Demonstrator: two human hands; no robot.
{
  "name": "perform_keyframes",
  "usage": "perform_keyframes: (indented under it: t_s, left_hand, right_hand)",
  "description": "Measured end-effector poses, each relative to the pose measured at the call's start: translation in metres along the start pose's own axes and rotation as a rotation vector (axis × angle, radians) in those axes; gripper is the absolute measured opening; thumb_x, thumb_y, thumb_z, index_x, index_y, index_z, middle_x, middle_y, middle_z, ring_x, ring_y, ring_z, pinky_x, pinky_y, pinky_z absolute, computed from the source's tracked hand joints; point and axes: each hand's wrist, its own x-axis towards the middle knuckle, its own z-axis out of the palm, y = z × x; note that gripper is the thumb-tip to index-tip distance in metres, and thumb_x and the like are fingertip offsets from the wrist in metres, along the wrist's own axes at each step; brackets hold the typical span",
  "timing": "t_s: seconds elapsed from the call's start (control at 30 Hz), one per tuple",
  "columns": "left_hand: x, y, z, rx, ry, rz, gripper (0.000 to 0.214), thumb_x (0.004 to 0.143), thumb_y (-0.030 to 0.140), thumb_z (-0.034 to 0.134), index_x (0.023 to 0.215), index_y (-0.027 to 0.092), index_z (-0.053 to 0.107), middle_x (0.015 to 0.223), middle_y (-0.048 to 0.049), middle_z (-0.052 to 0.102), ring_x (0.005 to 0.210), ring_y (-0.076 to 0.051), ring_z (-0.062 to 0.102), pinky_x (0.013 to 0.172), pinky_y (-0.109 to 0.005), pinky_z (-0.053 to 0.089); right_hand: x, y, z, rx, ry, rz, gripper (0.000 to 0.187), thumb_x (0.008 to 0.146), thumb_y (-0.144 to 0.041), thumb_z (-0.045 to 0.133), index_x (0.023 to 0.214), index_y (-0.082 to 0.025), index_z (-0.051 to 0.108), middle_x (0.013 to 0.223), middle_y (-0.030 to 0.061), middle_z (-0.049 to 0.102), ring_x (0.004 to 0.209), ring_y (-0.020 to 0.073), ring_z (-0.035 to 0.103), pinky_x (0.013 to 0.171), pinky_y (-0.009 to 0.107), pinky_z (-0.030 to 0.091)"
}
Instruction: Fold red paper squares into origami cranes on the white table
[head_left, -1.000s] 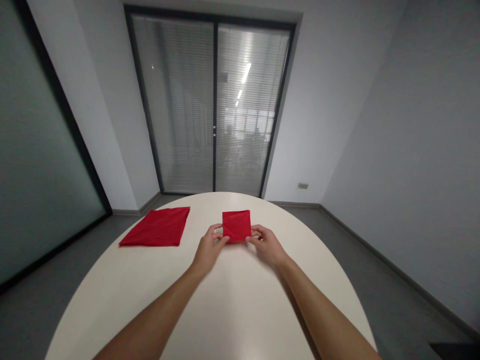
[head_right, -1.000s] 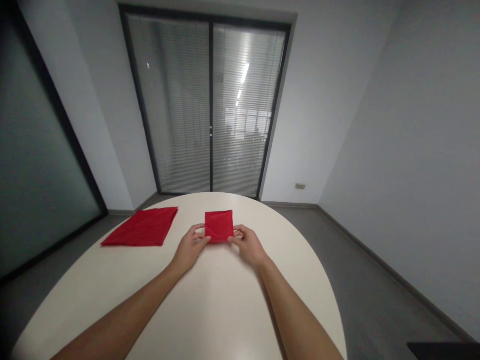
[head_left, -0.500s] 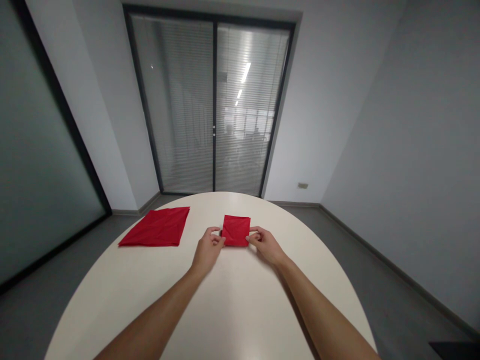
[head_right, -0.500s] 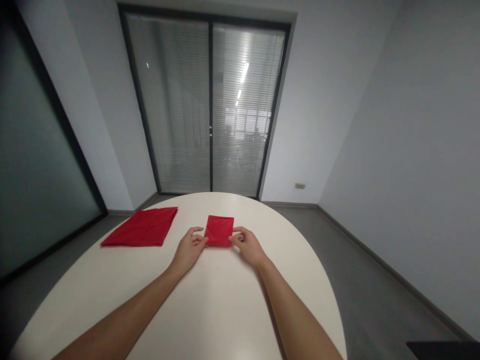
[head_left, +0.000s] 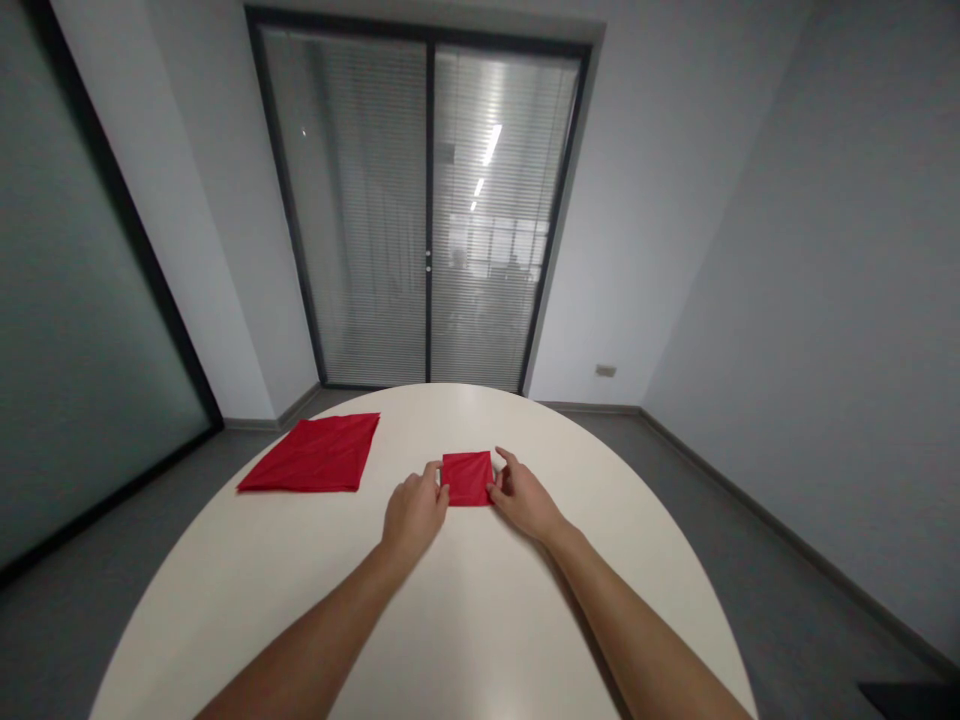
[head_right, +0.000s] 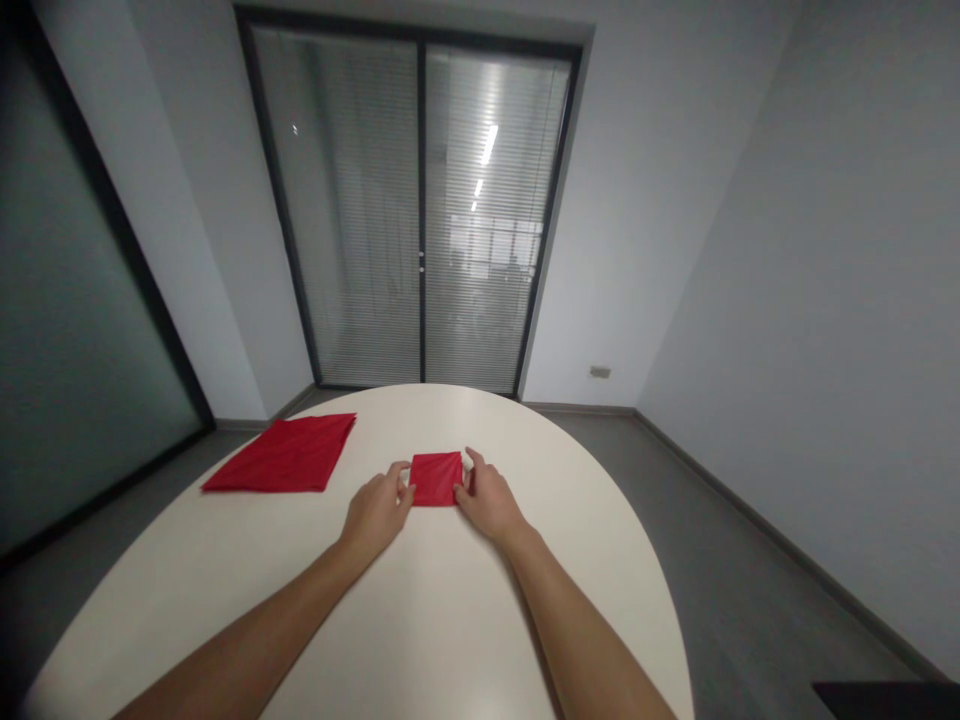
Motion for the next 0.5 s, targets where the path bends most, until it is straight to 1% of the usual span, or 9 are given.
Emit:
perform_keyframes:
  t_s: [0.07, 0.13, 0.17, 0.2, 0.27, 0.33, 0.37, 0.43, 0.5]
  left_hand:
    - [-0.001, 0.002, -0.003, 0.046, -0.008, 0.027, 0.031, 0.099, 0.029, 0.045, 0.125, 0.021, 0.059, 0.091, -0.0097, 0.07, 0.086, -0.025, 0.066, 0.076, -0.032, 0.043]
    - [-0.002, 0.003, -0.004, 0.07, -0.006, 0.075, 0.028, 0.099, 0.027, 0.044, 0.118, 0.021, 0.063, 0.093, -0.0107, 0.07, 0.09, -0.026, 0.065, 0.078, -0.034, 0.044]
    - [-0.002, 0.004, -0.005, 0.078, -0.001, 0.101, 0.027, 0.099, 0.025, 0.044, 0.115, 0.02, 0.065, 0.094, -0.0114, 0.07, 0.093, -0.027, 0.064, 0.08, -0.035, 0.044]
    - [-0.003, 0.004, -0.005, 0.085, 0.006, 0.124, 0.026, 0.098, 0.024, 0.044, 0.112, 0.02, 0.066, 0.096, -0.012, 0.07, 0.095, -0.028, 0.063, 0.081, -0.036, 0.044]
    - [-0.004, 0.002, -0.004, 0.092, 0.023, 0.15, 0.025, 0.097, 0.024, 0.047, 0.109, 0.02, 0.069, 0.101, -0.0131, 0.068, 0.099, -0.03, 0.061, 0.083, -0.039, 0.045]
    - [-0.003, -0.001, 0.0, 0.076, 0.046, 0.164, 0.024, 0.095, 0.024, 0.05, 0.108, 0.02, 0.07, 0.108, -0.0136, 0.067, 0.103, -0.03, 0.06, 0.085, -0.041, 0.046]
    - [-0.003, -0.002, 0.002, 0.057, 0.056, 0.179, 0.024, 0.095, 0.024, 0.052, 0.109, 0.02, 0.071, 0.113, -0.0136, 0.066, 0.106, -0.03, 0.059, 0.088, -0.042, 0.047]
    - [-0.001, -0.005, 0.006, 0.007, 0.06, 0.234, 0.025, 0.093, 0.02, 0.053, 0.11, 0.021, 0.072, 0.124, -0.013, 0.064, 0.114, -0.03, 0.057, 0.094, -0.043, 0.046]
    - [-0.001, -0.006, 0.008, -0.049, 0.044, 0.3, 0.027, 0.092, 0.018, 0.054, 0.111, 0.023, 0.072, 0.129, -0.0115, 0.063, 0.12, -0.028, 0.056, 0.102, -0.044, 0.044]
  right_hand:
    - [-0.003, -0.008, -0.003, -0.103, 0.03, -0.119, 0.059, 0.087, -0.025, 0.06, 0.144, -0.014, 0.049, 0.106, 0.0123, 0.069, 0.101, 0.0256, 0.06, 0.093, 0.04, 0.046]
    - [-0.006, -0.014, -0.005, -0.172, -0.014, -0.267, 0.051, 0.09, -0.027, 0.059, 0.139, -0.019, 0.056, 0.128, 0.015, 0.062, 0.118, 0.0286, 0.054, 0.103, 0.044, 0.041]
    - [-0.008, -0.016, -0.005, -0.198, -0.044, -0.317, 0.048, 0.091, -0.03, 0.059, 0.138, -0.021, 0.058, 0.138, 0.0152, 0.057, 0.126, 0.0303, 0.049, 0.106, 0.046, 0.039]
    - [-0.01, -0.018, -0.004, -0.222, -0.066, -0.343, 0.045, 0.091, -0.032, 0.06, 0.136, -0.023, 0.061, 0.146, 0.015, 0.05, 0.132, 0.0323, 0.044, 0.109, 0.049, 0.036]
    - [-0.013, -0.019, -0.001, -0.264, -0.077, -0.341, 0.042, 0.092, -0.037, 0.061, 0.131, -0.024, 0.066, 0.157, 0.014, 0.037, 0.142, 0.0366, 0.032, 0.113, 0.054, 0.031]
    - [-0.014, -0.018, 0.001, -0.286, -0.078, -0.318, 0.039, 0.092, -0.038, 0.061, 0.128, -0.024, 0.068, 0.161, 0.0132, 0.03, 0.147, 0.0386, 0.024, 0.116, 0.057, 0.027]
    - [-0.014, -0.018, 0.002, -0.289, -0.084, -0.313, 0.038, 0.093, -0.038, 0.06, 0.126, -0.024, 0.069, 0.161, 0.013, 0.031, 0.148, 0.0384, 0.023, 0.116, 0.057, 0.026]
    - [-0.014, -0.019, 0.001, -0.285, -0.101, -0.321, 0.034, 0.094, -0.037, 0.059, 0.123, -0.022, 0.07, 0.157, 0.0132, 0.038, 0.147, 0.0366, 0.026, 0.117, 0.056, 0.027]
    - [-0.013, -0.022, -0.001, -0.268, -0.109, -0.342, 0.033, 0.096, -0.036, 0.056, 0.121, -0.021, 0.07, 0.151, 0.0124, 0.048, 0.145, 0.0332, 0.032, 0.118, 0.054, 0.026]
